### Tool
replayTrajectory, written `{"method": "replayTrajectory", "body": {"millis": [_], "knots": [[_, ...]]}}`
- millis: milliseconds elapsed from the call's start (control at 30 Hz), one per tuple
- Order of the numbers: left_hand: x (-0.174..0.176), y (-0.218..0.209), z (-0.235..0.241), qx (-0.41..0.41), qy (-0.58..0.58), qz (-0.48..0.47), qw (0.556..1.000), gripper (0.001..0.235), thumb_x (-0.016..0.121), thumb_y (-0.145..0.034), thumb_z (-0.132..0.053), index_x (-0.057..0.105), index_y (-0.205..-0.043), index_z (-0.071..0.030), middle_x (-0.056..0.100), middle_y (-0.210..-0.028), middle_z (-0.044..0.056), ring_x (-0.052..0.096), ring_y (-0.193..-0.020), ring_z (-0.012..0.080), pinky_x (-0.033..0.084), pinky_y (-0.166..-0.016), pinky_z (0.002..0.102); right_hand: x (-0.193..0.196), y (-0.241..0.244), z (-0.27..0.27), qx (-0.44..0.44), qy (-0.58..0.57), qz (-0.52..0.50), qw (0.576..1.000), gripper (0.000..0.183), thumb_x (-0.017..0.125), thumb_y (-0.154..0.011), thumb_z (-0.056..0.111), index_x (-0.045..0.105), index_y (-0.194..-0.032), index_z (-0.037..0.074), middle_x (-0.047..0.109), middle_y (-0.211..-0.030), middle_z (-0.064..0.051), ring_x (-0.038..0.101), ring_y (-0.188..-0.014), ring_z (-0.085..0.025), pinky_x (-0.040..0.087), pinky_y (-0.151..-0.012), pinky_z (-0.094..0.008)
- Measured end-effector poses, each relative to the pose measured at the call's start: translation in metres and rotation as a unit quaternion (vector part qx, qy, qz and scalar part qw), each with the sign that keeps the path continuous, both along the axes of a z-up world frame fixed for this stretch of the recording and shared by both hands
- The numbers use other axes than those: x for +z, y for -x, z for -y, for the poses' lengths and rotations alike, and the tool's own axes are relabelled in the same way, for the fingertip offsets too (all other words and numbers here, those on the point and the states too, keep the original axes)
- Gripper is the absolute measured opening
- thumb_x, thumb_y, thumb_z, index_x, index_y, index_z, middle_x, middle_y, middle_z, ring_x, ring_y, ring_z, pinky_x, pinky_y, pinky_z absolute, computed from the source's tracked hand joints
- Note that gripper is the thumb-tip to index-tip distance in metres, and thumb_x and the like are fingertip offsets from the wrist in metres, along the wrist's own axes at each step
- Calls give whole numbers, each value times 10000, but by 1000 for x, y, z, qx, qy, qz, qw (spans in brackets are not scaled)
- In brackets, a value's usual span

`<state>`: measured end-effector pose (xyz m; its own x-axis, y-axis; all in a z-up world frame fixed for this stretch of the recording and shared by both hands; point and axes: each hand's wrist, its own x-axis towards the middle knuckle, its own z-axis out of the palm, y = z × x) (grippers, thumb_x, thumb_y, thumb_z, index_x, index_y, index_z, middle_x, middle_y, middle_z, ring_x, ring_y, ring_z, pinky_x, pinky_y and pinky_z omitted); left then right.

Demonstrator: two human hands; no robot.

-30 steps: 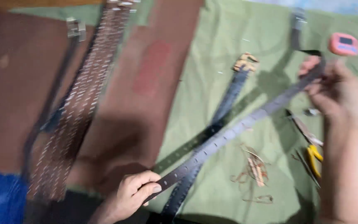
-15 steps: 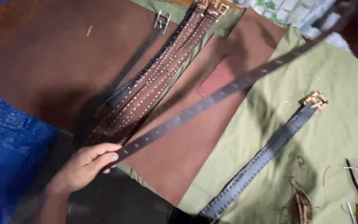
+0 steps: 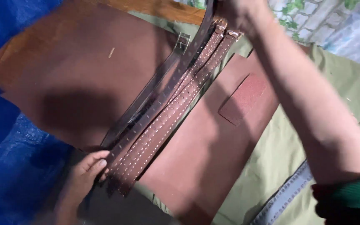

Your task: Inspecting finished leather belts by checking the buckles and feeling the leather for quality and defects.

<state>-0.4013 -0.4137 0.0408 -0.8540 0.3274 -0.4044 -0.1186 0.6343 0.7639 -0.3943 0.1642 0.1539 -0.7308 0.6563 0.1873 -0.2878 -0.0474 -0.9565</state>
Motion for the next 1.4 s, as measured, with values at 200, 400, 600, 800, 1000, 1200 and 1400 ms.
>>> {"method": "replayTrajectory", "body": {"millis": [200,400,600,800,1000,1200,1400], "knots": [[-64,12,56,-62,-64,49,995,280,626,-979,-115,778,-1202,-39,702,-734,128,600,-618,205,484,-659,309,-52,-8,60,35,227,59,971,338,394,-1093,32,523,-1405,14,663,-837,-166,661,-704,-270,575,-573,-369],[-95,27,93,-14,-3,100,995,282,689,-935,-36,799,-1194,-41,803,-1003,122,668,-750,231,570,-666,366,-98,-2,60,-17,339,-23,941,143,561,-1007,-124,453,-981,-32,610,-816,-267,672,-604,-403,633,-550,-507],[-85,40,88,-4,71,118,990,236,638,-981,-39,788,-1161,-69,796,-1054,86,683,-932,220,528,-795,406,-65,-43,97,43,-62,386,919,438,555,-1053,187,518,-1476,75,752,-1188,-126,512,-503,-69,469,-430,-194],[-53,37,100,51,25,79,995,262,627,-983,-75,764,-1201,-26,751,-1091,123,649,-920,250,507,-816,376,-76,-144,100,177,-215,356,892,148,597,-996,94,616,-852,61,696,-1432,57,573,-517,-111,517,-471,-301],[-19,21,102,132,35,81,987,298,568,-1070,-64,668,-1336,26,667,-949,293,586,-812,378,439,-828,460,-97,-242,78,218,-244,458,826,211,657,-982,245,732,-1161,163,584,-543,-7,495,-550,-137,458,-655,-269],[-45,23,109,133,-25,50,990,352,570,-1056,-26,644,-1395,34,659,-933,310,575,-781,351,455,-770,425,-77,-312,90,146,-155,563,798,335,728,-935,239,781,-1256,155,767,-766,-88,633,-573,-182,516,-545,-321],[-9,28,16,-32,214,-139,966,340,512,-1063,-166,694,-1335,-74,705,-1333,123,630,-1243,289,462,-1080,424,-52,-372,122,173,-127,586,781,470,748,-817,380,812,-1268,265,885,-1279,172,817,-1091,-5,616,-954,-228]]}}
